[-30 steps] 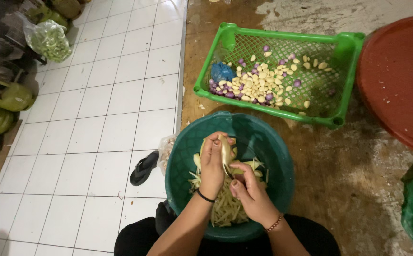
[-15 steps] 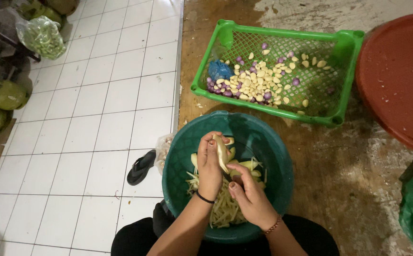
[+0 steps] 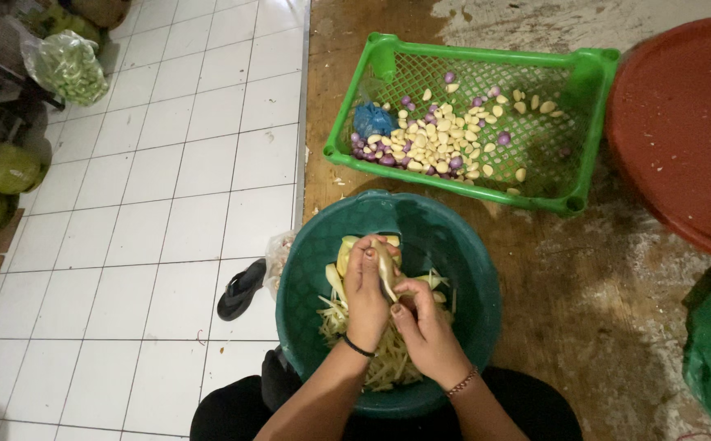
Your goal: The person sits on the floor and uses a peeler to remove the skin from pale yellow vegetables, placing the peeled pieces into a green basin. The person handles the vegetables one at a time and continues peeling throughout the clip.
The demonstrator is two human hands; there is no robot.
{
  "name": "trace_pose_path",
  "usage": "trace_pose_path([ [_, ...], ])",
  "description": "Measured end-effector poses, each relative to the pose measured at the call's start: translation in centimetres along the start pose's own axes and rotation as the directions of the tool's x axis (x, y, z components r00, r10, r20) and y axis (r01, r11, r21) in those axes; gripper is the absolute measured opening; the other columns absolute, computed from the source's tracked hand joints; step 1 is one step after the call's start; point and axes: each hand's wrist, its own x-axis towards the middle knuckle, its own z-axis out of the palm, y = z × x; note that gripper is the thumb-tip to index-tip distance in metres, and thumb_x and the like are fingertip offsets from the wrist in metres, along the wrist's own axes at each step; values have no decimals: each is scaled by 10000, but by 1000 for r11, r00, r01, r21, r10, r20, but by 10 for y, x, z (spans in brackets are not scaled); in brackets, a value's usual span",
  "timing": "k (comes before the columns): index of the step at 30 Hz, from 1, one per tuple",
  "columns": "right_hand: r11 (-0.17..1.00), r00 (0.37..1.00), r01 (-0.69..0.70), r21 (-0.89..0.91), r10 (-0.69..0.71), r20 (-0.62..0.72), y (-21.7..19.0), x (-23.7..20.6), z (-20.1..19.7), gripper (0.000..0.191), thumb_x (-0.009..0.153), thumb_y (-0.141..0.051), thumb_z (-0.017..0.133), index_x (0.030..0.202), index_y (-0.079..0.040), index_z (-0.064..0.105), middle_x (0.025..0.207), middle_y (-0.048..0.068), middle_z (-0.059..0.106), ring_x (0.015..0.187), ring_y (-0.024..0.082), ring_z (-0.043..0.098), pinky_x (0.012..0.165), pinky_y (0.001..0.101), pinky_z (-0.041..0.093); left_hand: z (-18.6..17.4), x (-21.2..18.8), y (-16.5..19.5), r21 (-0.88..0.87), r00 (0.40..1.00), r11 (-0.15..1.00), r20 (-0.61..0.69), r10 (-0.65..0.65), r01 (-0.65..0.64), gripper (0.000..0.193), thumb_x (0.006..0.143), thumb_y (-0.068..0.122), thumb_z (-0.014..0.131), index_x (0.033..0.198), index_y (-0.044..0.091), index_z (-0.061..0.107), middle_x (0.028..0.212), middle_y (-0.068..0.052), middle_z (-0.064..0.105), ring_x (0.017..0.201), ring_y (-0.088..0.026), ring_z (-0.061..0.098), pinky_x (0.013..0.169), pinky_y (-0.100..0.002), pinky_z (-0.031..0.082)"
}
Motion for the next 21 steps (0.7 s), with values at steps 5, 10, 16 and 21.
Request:
trace_pose_path([
  [5,997,1000,30,75,-30,4,-4,0,-1,306,1024,-69,544,1320,-73,467,912,35,560,804,94,542,736,273,494,-4,3,-7,-42,1000,999,-4,-27,27,327,1106,313,443,1232,36,562,1033,-79,651,825,-130,604,731,-257,513],
  [10,971,975,-181,156,157,155,-21,1,-7,492,1010,-91,512,1483,-133,385,868,9,576,743,92,524,697,268,482,-14,9,-4,-65,1000,998,-15,0,-1,331,1113,311,445,1252,34,559,1050,-85,656,858,-128,606,748,-259,508],
  [16,991,990,-107,78,99,101,-31,5,-6,498,998,-65,541,1488,-110,458,794,4,545,739,88,534,704,259,489,-15,14,3,-30,1000,1000,7,8,-8,340,1107,314,442,1253,33,567,1036,-96,677,875,-134,608,773,-246,493],
  [21,998,997,-66,-16,67,47,-35,2,-2,529,971,-52,569,1485,-111,462,781,18,528,711,105,495,671,279,463,-11,9,8,-82,999,996,-15,-31,30,341,1109,322,431,1245,41,566,1024,-96,671,891,-148,604,791,-259,490],
])
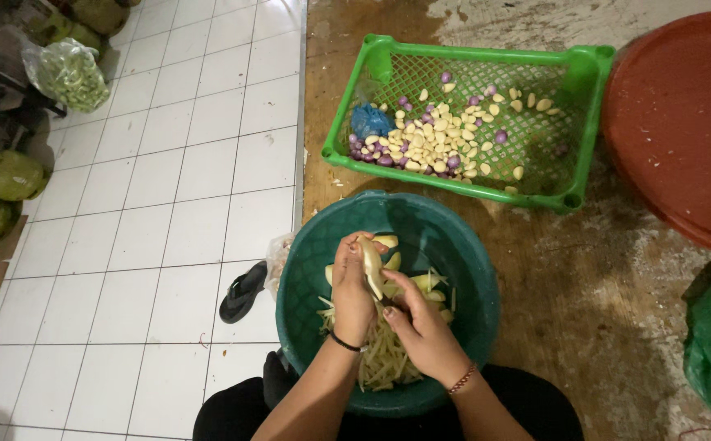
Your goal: The person sits on the floor and uses a peeler to remove the skin from pale yellow vegetables, placing the peeled pieces into a green basin. The person handles the vegetables one at a time and continues peeling throughout the clip.
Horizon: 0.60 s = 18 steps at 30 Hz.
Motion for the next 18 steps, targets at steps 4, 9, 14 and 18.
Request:
trace_pose_path([
  [4,997,998,-66,-35,66,-3,-4,0,1,546,970,-75,568,1494,-132,424,761,25,536,691,115,505,672,290,466,3,-1,6,-74,998,996,15,-53,54,330,1102,316,440,1238,42,562,1022,-98,670,921,-163,617,832,-276,500],
  [9,993,994,-108,-48,109,13,-2,1,-1,498,998,-122,553,1474,-138,410,780,44,544,694,133,507,676,310,467,6,-3,9,-151,992,980,25,-125,127,320,1102,295,442,1232,27,561,1004,-103,667,941,-181,626,848,-298,499],
  [14,998,998,-66,-21,67,5,1,2,0,474,1002,-136,552,1451,-127,402,869,50,617,775,140,583,743,319,508,6,-4,9,-138,983,973,1,-184,183,339,1098,293,427,1242,20,570,996,-98,669,933,-174,625,844,-297,498],
  [18,996,997,-78,-45,78,-18,2,2,1,459,991,-142,571,1424,-129,419,882,77,646,792,166,619,751,331,518,5,-3,9,-140,974,966,-17,-224,220,343,1092,291,426,1236,19,577,985,-103,671,926,-180,630,842,-300,503],
])
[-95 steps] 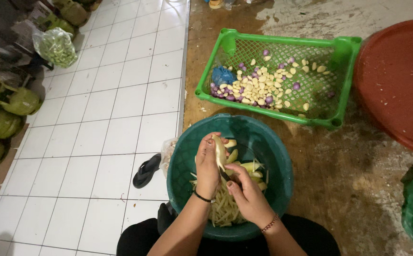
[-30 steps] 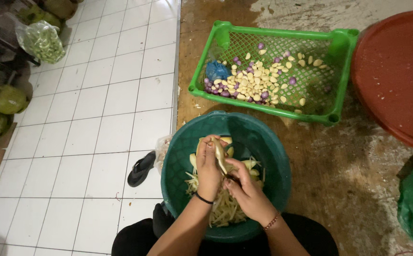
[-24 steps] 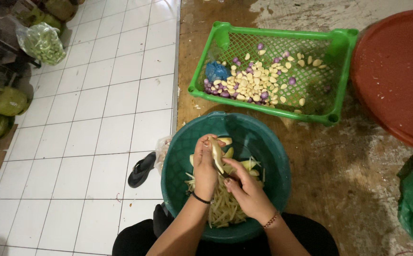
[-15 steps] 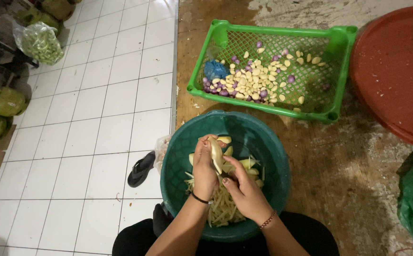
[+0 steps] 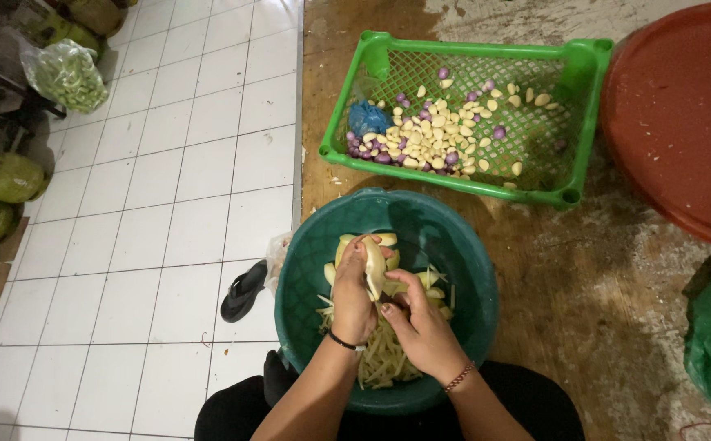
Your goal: The person sits on the floor and uses a peeler to remove the skin from pale yellow vegetables, placing the peeled pieces into a green basin. The person handles the vegetables one at a time and continues peeling throughout the clip.
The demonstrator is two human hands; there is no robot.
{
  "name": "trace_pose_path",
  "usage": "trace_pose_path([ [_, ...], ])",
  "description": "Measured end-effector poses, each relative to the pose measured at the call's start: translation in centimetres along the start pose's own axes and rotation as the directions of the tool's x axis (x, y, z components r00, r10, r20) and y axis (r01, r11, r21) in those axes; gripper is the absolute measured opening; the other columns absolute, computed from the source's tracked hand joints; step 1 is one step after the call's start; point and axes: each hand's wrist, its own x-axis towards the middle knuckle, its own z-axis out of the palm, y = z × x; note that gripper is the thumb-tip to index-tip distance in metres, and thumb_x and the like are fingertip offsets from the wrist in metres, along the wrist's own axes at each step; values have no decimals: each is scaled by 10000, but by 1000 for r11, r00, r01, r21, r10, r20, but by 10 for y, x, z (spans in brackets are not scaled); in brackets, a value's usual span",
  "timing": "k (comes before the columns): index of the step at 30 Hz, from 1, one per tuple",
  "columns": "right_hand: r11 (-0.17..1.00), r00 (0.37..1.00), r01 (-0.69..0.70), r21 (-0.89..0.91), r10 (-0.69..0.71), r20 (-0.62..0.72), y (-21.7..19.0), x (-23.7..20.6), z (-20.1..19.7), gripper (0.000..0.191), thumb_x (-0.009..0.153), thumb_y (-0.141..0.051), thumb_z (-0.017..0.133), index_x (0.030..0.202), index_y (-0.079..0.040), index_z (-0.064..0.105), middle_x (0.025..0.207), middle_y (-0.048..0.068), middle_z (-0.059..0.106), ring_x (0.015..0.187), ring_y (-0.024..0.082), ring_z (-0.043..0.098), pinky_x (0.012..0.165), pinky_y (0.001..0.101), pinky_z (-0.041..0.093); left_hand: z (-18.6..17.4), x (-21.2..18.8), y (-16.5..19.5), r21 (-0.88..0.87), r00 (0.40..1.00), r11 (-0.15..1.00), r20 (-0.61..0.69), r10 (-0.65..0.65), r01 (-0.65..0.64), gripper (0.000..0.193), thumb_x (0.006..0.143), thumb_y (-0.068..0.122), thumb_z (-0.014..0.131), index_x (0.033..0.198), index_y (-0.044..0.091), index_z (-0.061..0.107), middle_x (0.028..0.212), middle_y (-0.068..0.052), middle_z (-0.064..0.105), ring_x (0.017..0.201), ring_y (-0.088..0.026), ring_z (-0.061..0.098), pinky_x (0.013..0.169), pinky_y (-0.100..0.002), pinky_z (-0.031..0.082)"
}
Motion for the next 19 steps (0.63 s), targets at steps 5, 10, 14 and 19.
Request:
trace_pose_path([
  [5,999,999,8,-37,-10,-37,6,-4,2,453,975,-137,592,1398,-130,430,915,84,672,830,170,655,770,328,523,-4,-3,-8,-16,1000,1000,6,-19,20,330,1089,278,422,1216,16,577,975,-110,673,913,-193,632,831,-308,507],
  [10,999,997,32,-44,-35,-68,9,-2,2,404,975,-141,599,1349,-121,446,877,83,682,798,190,664,742,337,521,-8,1,-16,21,998,998,-35,-60,61,324,1063,256,409,1186,24,599,971,-117,682,921,-198,646,843,-313,517],
  [14,996,995,18,-92,-27,-98,16,-2,0,360,970,-145,606,1299,-119,463,869,93,703,795,225,703,722,352,530,-15,3,-26,11,990,991,-35,-134,135,336,1070,253,388,1162,26,619,965,-112,676,926,-202,648,842,-321,525],
  [19,984,990,43,-174,-65,-124,20,2,-3,336,967,-168,622,1264,-119,473,990,112,764,918,265,767,778,356,562,-22,5,-33,37,978,977,-38,-207,208,313,1048,237,407,1155,41,625,993,-117,694,921,-226,662,792,-348,534],
])
